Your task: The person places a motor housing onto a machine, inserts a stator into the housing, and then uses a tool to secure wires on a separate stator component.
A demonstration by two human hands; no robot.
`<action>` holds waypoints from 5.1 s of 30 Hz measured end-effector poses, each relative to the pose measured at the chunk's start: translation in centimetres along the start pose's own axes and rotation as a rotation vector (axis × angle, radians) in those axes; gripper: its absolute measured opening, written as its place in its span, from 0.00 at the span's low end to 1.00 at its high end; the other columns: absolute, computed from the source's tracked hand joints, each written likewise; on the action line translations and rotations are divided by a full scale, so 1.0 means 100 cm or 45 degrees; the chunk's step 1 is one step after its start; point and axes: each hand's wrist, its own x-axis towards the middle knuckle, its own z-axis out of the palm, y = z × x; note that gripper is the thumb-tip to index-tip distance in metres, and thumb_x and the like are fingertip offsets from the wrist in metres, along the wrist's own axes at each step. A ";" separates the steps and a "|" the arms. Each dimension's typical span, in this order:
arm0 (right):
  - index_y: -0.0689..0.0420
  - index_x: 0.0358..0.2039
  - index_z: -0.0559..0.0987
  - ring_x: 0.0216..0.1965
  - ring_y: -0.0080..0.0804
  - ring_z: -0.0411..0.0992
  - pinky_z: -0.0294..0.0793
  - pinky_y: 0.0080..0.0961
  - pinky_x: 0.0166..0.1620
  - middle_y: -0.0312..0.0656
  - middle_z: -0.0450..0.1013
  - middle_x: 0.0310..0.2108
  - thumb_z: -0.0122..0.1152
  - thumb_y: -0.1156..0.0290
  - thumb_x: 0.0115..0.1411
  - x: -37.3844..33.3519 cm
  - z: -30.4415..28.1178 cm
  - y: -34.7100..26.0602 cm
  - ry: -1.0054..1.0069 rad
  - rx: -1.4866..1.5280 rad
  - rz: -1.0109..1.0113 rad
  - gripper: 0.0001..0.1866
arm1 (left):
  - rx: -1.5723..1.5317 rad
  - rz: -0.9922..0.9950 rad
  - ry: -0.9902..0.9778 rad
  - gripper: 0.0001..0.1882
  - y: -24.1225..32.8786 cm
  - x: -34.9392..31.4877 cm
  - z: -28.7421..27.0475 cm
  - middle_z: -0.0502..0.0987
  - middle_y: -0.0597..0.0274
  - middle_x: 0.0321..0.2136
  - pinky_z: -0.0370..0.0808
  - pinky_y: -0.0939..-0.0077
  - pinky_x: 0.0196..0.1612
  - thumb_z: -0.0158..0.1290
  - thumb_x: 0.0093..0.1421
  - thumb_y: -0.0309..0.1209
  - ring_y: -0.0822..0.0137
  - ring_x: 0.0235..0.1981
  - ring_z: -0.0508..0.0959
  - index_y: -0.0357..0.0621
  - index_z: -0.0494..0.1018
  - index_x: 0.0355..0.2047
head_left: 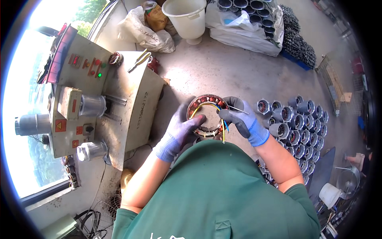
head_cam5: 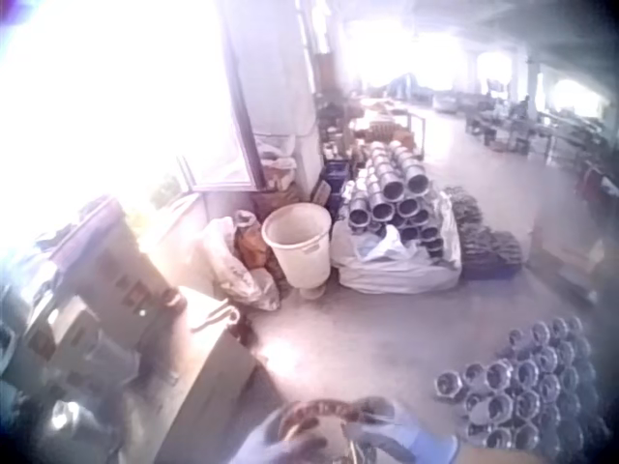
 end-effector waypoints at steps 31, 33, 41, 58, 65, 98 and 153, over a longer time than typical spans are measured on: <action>0.62 0.45 0.83 0.39 0.29 0.77 0.75 0.27 0.44 0.46 0.78 0.39 0.59 0.78 0.64 -0.031 -0.033 -0.003 0.302 -0.605 -0.833 0.11 | -0.026 0.122 0.441 0.27 -0.051 0.010 0.010 0.79 0.52 0.42 0.83 0.70 0.44 0.61 0.57 0.18 0.65 0.39 0.82 0.30 0.67 0.56; 0.63 0.46 0.83 0.41 0.28 0.77 0.75 0.26 0.45 0.47 0.78 0.42 0.56 0.80 0.64 -0.061 -0.033 -0.016 0.277 -0.729 -0.864 0.12 | 0.021 0.186 0.492 0.25 -0.051 0.009 0.011 0.80 0.51 0.44 0.84 0.69 0.44 0.60 0.59 0.19 0.64 0.38 0.83 0.31 0.67 0.57; 0.64 0.39 0.82 0.30 0.43 0.78 0.78 0.34 0.37 0.48 0.78 0.30 0.59 0.85 0.55 -0.068 -0.014 0.006 0.118 -0.685 -0.856 0.11 | 0.074 0.250 0.505 0.29 -0.048 0.007 0.017 0.78 0.54 0.43 0.82 0.72 0.46 0.63 0.55 0.19 0.68 0.41 0.80 0.31 0.67 0.57; 0.60 0.37 0.81 0.28 0.48 0.75 0.75 0.39 0.33 0.47 0.75 0.28 0.63 0.80 0.55 -0.055 -0.011 0.004 0.157 -0.879 -0.879 0.08 | 0.052 0.198 0.366 0.28 -0.036 0.001 0.028 0.77 0.55 0.42 0.82 0.68 0.47 0.58 0.53 0.17 0.66 0.42 0.80 0.34 0.67 0.57; 0.57 0.42 0.81 0.29 0.47 0.73 0.73 0.42 0.33 0.45 0.72 0.29 0.62 0.78 0.53 -0.038 0.000 0.018 0.195 -1.305 -0.864 0.15 | 0.645 0.371 0.453 0.30 -0.036 0.007 0.034 0.78 0.55 0.46 0.77 0.72 0.54 0.61 0.50 0.19 0.68 0.46 0.79 0.33 0.69 0.56; 0.62 0.34 0.83 0.29 0.43 0.76 0.74 0.33 0.34 0.47 0.77 0.30 0.61 0.81 0.54 -0.079 -0.038 0.005 -0.072 -0.630 -0.617 0.07 | -0.245 0.215 0.418 0.21 -0.048 0.001 0.015 0.79 0.56 0.36 0.81 0.71 0.36 0.54 0.57 0.20 0.67 0.30 0.80 0.34 0.71 0.53; 0.62 0.35 0.81 0.27 0.39 0.75 0.74 0.33 0.33 0.46 0.76 0.28 0.59 0.78 0.56 -0.030 -0.008 -0.090 -0.297 -0.990 -0.897 0.07 | 0.324 0.415 0.094 0.51 -0.018 -0.009 0.045 0.59 0.45 0.71 0.65 0.67 0.70 0.54 0.48 0.19 0.58 0.68 0.67 0.34 0.50 0.74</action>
